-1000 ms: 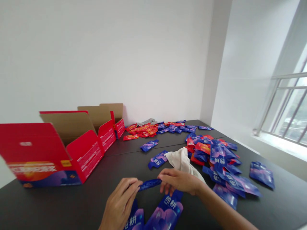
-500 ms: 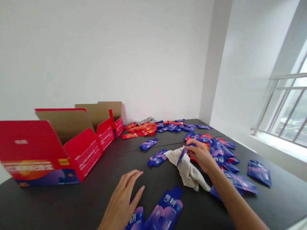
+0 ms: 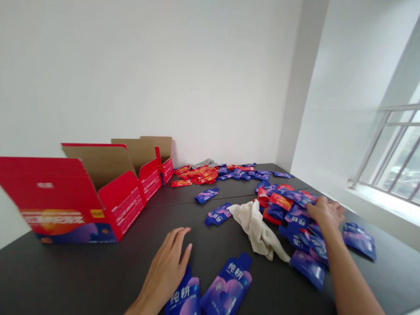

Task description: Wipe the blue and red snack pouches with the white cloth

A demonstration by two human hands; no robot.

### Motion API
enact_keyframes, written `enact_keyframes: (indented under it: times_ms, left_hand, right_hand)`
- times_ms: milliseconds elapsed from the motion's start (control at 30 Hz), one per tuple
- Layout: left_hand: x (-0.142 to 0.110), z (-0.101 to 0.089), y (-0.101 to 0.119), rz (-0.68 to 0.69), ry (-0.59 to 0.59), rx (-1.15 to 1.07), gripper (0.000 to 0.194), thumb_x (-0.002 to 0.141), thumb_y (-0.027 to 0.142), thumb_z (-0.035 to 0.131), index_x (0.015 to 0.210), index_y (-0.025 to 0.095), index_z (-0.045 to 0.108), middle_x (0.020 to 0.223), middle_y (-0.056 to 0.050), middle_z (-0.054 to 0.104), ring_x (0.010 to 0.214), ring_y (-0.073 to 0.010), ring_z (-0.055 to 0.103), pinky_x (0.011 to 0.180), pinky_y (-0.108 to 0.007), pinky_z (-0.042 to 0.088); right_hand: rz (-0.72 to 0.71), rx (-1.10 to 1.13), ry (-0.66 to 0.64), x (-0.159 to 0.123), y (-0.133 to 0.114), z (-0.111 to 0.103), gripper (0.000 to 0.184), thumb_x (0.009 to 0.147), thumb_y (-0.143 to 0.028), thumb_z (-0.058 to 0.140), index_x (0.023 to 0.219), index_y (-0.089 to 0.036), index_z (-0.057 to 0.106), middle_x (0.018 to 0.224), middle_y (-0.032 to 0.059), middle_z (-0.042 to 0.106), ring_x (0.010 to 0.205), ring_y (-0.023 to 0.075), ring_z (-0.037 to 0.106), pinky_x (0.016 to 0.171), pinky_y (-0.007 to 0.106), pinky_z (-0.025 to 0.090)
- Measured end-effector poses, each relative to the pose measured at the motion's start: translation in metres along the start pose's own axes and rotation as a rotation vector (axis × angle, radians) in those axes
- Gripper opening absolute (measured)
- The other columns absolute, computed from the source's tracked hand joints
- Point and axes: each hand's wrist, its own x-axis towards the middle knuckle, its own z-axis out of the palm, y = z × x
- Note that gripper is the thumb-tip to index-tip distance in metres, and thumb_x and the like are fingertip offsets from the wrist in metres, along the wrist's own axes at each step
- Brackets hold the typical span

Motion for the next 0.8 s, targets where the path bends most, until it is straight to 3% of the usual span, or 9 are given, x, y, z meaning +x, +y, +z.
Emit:
enact_keyframes:
  times_ms: [67,133,200,267,333,400,467,600,800]
  left_hand:
    - [0.002,-0.001,-0.002,-0.025,0.023,0.011,0.03,0.094,0.033,0.039,0.12,0.022,0.049,0.114,-0.007,0.058,0.108,-0.0237,0.059,0.092,-0.042,0.052]
    - [0.002,-0.002,-0.003,-0.047,0.025,0.014,0.03,0.094,0.034,0.039,0.119,0.021,0.05,0.114,-0.007,0.058,0.109,-0.0238,0.059,0.092,-0.042,0.052]
    - [0.002,-0.003,-0.004,-0.061,0.018,0.011,0.03,0.094,0.033,0.039,0.119,0.021,0.051,0.114,-0.007,0.059,0.109,-0.0236,0.06,0.092,-0.042,0.052]
    - [0.002,-0.003,-0.005,-0.065,0.02,0.005,0.03,0.093,0.033,0.04,0.118,0.021,0.052,0.113,-0.007,0.059,0.108,-0.0234,0.06,0.091,-0.042,0.052]
    - [0.001,-0.002,-0.006,-0.07,0.024,0.0,0.03,0.093,0.033,0.041,0.117,0.021,0.053,0.113,-0.007,0.059,0.107,-0.0237,0.061,0.091,-0.042,0.053]
    - [0.0,-0.001,-0.007,-0.08,0.02,-0.009,0.03,0.093,0.033,0.041,0.118,0.021,0.053,0.113,-0.007,0.059,0.108,-0.024,0.06,0.091,-0.042,0.053]
    - [0.0,0.0,-0.006,-0.087,0.006,-0.034,0.03,0.093,0.034,0.041,0.119,0.021,0.052,0.114,-0.007,0.058,0.109,-0.0238,0.06,0.092,-0.042,0.052]
    - [0.0,-0.003,0.001,-0.087,-0.075,-0.156,0.03,0.094,0.036,0.044,0.121,0.023,0.049,0.119,-0.007,0.056,0.114,-0.0228,0.056,0.098,-0.042,0.048]
    - [-0.003,-0.016,0.027,-0.029,-0.394,-0.459,0.027,0.095,0.04,0.046,0.119,0.029,0.053,0.122,-0.003,0.057,0.117,-0.0197,0.055,0.102,-0.036,0.044]
  right_hand:
    - [-0.158,0.016,0.063,-0.017,-0.018,-0.007,0.03,0.078,-0.034,0.053,0.1,-0.015,0.062,0.114,0.0219,0.053,0.115,0.0391,0.045,0.085,0.049,0.041]
    - [-0.449,0.226,-0.075,-0.045,-0.041,-0.017,0.027,0.083,-0.033,0.049,0.099,-0.016,0.063,0.1,0.0151,0.06,0.101,0.031,0.054,0.084,0.042,0.043]
    - [-0.771,0.436,-0.441,-0.083,-0.063,-0.026,0.024,0.087,-0.035,0.047,0.096,-0.019,0.063,0.086,0.0076,0.062,0.082,0.0235,0.058,0.077,0.036,0.045]
    - [-1.075,0.54,-0.837,-0.125,-0.077,-0.031,0.026,0.086,-0.037,0.054,0.106,-0.022,0.062,0.098,0.0053,0.063,0.089,0.0211,0.058,0.081,0.033,0.044]
    - [-1.358,0.475,-1.092,-0.161,-0.081,-0.029,0.046,0.077,-0.041,0.069,0.12,-0.027,0.058,0.118,0.0052,0.057,0.109,0.024,0.051,0.094,0.035,0.04]
    - [-1.53,0.351,-1.186,-0.184,-0.079,-0.02,0.066,0.069,-0.044,0.076,0.129,-0.03,0.052,0.133,0.0061,0.046,0.123,0.0294,0.039,0.101,0.042,0.033]
    - [-1.55,0.259,-1.166,-0.193,-0.074,-0.01,0.073,0.063,-0.046,0.08,0.128,-0.031,0.05,0.134,0.0064,0.043,0.123,0.0315,0.036,0.1,0.045,0.033]
    - [-1.42,0.195,-1.066,-0.188,-0.073,0.001,0.069,0.052,-0.048,0.084,0.108,-0.022,0.054,0.111,0.005,0.048,0.105,0.0273,0.045,0.091,0.041,0.04]
    - [-1.316,0.243,-0.873,-0.188,-0.085,-0.005,0.056,0.059,-0.042,0.079,0.101,-0.019,0.05,0.1,0.0039,0.052,0.096,0.0236,0.048,0.086,0.036,0.039]
